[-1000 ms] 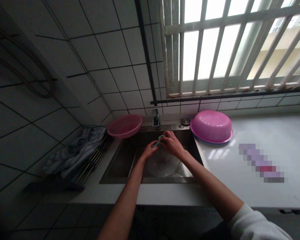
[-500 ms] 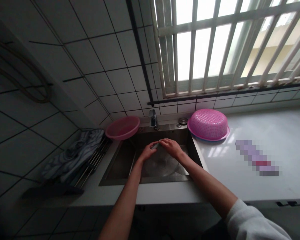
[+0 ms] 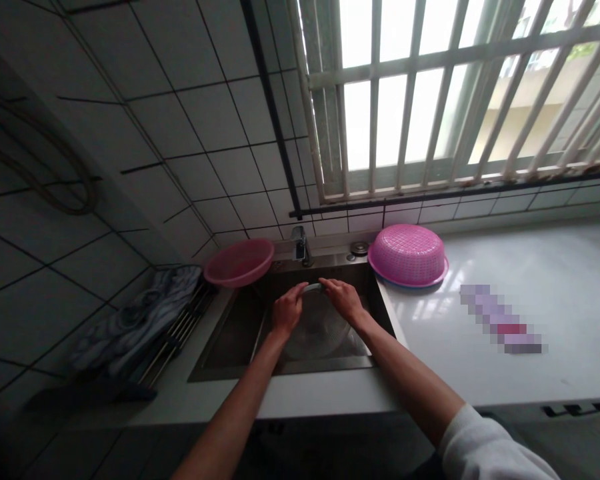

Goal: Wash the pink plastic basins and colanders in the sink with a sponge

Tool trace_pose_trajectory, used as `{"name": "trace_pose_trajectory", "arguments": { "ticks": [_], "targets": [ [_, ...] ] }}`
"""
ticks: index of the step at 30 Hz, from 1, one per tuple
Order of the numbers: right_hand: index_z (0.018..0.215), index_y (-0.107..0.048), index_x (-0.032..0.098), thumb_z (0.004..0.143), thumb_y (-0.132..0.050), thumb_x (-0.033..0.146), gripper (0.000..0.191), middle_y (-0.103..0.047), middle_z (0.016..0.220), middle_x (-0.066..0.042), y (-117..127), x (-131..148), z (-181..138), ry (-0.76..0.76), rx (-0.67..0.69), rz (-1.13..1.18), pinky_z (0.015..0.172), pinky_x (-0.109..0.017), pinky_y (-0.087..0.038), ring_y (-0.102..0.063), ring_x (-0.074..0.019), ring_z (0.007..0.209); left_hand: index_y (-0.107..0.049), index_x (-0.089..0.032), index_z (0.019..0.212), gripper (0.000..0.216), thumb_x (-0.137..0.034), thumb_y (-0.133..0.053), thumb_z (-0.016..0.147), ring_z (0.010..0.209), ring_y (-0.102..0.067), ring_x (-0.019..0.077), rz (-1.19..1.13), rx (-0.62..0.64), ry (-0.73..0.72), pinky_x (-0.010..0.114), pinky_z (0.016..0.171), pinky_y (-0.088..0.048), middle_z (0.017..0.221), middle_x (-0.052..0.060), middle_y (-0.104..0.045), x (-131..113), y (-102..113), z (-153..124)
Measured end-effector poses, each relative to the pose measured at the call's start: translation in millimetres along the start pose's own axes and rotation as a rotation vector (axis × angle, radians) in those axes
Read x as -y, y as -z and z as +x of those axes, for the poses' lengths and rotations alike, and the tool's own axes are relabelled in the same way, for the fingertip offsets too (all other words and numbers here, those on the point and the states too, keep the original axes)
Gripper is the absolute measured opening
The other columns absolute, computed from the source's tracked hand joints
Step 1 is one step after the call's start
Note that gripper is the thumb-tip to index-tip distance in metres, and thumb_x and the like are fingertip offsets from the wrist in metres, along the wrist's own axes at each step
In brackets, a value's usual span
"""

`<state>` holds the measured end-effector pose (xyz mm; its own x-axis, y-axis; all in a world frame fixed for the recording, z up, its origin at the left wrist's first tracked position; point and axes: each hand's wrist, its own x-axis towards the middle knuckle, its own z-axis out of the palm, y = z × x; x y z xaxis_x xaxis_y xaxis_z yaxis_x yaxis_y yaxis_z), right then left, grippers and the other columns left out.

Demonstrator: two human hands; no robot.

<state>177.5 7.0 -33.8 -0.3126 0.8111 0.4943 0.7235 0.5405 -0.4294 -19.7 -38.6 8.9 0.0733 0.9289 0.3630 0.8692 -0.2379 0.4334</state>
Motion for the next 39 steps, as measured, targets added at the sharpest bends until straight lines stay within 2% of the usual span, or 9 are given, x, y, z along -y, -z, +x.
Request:
{"name": "trace_pose_trajectory", "arguments": {
  "ticks": [7,10,15,17,23,27,33,35,39],
  "targets": [
    [0.138,-0.061,0.026,0.097,-0.052,0.013,0.044,-0.066,0.136,-0.005,-11,19,7,0.163,-0.044,0.094,0.106,-0.032,-0.052,-0.064,-0.0191,0.122,-0.066,-0.033,0.122,0.028,-0.038,-0.047,0.102,0.102,-0.071,0.0207,0.058,-0.067,0.033,0.028,0.084,-0.049,0.122,0.001,-0.074,-4,3,-6],
    [0.134,-0.064,0.027,0.097,-0.055,0.018,0.039,-0.069,0.131,-0.004,-11,12,6,0.077,-0.013,0.117,0.099,-0.032,-0.055,-0.069,-0.0201,0.114,-0.068,-0.033,0.114,0.023,-0.039,-0.049,0.102,0.097,-0.072,0.0197,0.038,-0.067,0.079,0.026,0.078,-0.047,0.114,0.0,-0.076,3,6,-4],
    [0.128,-0.068,0.027,0.095,-0.062,0.027,0.034,-0.078,0.109,-0.005,-2,-13,2,-0.228,0.019,0.097,0.091,-0.034,-0.058,-0.075,-0.0258,0.099,-0.066,-0.028,0.111,0.02,-0.039,-0.055,0.099,0.092,-0.073,0.0228,0.012,-0.36,0.365,0.027,0.073,-0.045,0.107,0.005,-0.077,32,17,-1],
    [0.128,-0.068,0.028,0.095,-0.063,0.027,0.034,-0.078,0.108,-0.006,-2,-16,1,-0.25,0.024,0.088,0.089,-0.034,-0.058,-0.075,-0.0268,0.098,-0.065,-0.027,0.11,0.02,-0.039,-0.054,0.099,0.095,-0.072,0.0226,-0.01,-0.386,0.355,0.027,0.076,-0.045,0.108,0.005,-0.077,38,18,0],
    [0.131,-0.066,0.026,0.095,-0.054,0.014,0.039,-0.07,0.13,-0.005,-24,13,6,0.044,-0.018,0.151,0.101,-0.031,-0.054,-0.07,-0.0203,0.114,-0.068,-0.03,0.104,0.02,-0.038,-0.05,0.101,0.095,-0.072,0.0194,-0.015,-0.01,0.09,0.025,0.076,-0.044,0.104,0.002,-0.077,9,0,0],
    [0.129,-0.067,0.023,0.094,-0.053,0.012,0.039,-0.071,0.129,-0.006,-28,19,10,0.136,-0.009,0.161,0.101,-0.031,-0.054,-0.069,-0.0197,0.114,-0.068,-0.031,0.104,0.018,-0.036,-0.051,0.1,0.091,-0.073,0.0196,-0.059,-0.001,0.069,0.025,0.073,-0.046,0.101,0.001,-0.077,5,-5,0],
    [0.125,-0.068,0.026,0.094,-0.06,0.024,0.032,-0.077,0.111,-0.005,-12,-22,7,-0.275,-0.116,0.177,0.09,-0.032,-0.056,-0.074,-0.0227,0.099,-0.063,-0.023,0.108,0.017,-0.032,-0.056,0.096,0.101,-0.071,0.0211,-0.267,-0.466,0.266,0.029,0.087,-0.052,0.107,0.007,-0.075,40,-2,2],
    [0.123,-0.069,0.025,0.092,-0.063,0.024,0.033,-0.078,0.105,-0.006,-10,-33,6,-0.351,-0.082,0.171,0.088,-0.032,-0.056,-0.075,-0.0239,0.096,-0.061,-0.023,0.119,0.025,-0.025,-0.055,0.095,0.11,-0.069,0.0213,-0.279,-0.464,0.279,0.031,0.094,-0.052,0.12,0.009,-0.072,46,-2,2],
    [0.126,-0.07,0.024,0.091,-0.063,0.022,0.035,-0.078,0.108,-0.008,-8,-36,5,-0.353,-0.045,0.15,0.09,-0.032,-0.055,-0.075,-0.0254,0.099,-0.058,-0.025,0.132,0.047,-0.015,-0.062,0.087,0.119,-0.066,0.0223,-0.197,-0.246,0.252,0.035,0.103,-0.05,0.132,0.008,-0.069,44,-2,3]
  ]
}}
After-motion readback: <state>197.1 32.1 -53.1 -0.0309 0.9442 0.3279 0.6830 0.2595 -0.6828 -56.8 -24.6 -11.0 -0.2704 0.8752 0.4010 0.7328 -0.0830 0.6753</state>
